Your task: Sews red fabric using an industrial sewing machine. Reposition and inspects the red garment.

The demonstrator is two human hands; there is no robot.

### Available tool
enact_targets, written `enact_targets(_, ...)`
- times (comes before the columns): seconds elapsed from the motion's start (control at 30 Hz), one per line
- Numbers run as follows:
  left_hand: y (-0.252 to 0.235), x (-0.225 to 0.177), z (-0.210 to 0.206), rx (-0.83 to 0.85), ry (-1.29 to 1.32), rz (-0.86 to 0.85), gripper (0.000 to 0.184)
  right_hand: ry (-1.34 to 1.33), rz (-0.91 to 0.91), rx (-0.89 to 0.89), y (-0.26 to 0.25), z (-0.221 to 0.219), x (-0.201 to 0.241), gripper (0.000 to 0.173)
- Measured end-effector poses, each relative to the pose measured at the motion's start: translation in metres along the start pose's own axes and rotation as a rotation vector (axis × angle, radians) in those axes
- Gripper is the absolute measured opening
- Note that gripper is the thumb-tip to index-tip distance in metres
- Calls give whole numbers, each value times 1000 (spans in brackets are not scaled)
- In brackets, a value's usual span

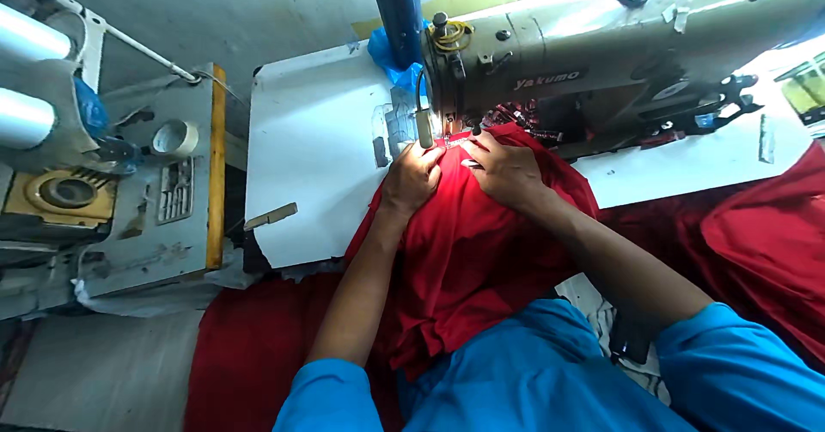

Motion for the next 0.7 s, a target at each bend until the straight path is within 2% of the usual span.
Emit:
enact_targets(0.2,-10,10,-10,-23,-33,11,34,-4,21,-33,10,2,1,38)
enact_targets(0.33,-14,13,-10,-17,-15,23,34,11,10,4,-5,-2,-3,40)
enact_targets(0.7,-13,16,-11,-23,16,40,34,6,18,-14,-3,2,-2,36)
Point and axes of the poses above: each hand's wrist, its own y-axis away from the middle knuckle, its own z-axis out of the back of the hand, x = y × z, the point moved 8 cm from there along -y, towards the middle knuckle, and after that the axes turned 3 degrees about -y, right-handed, at the moved point
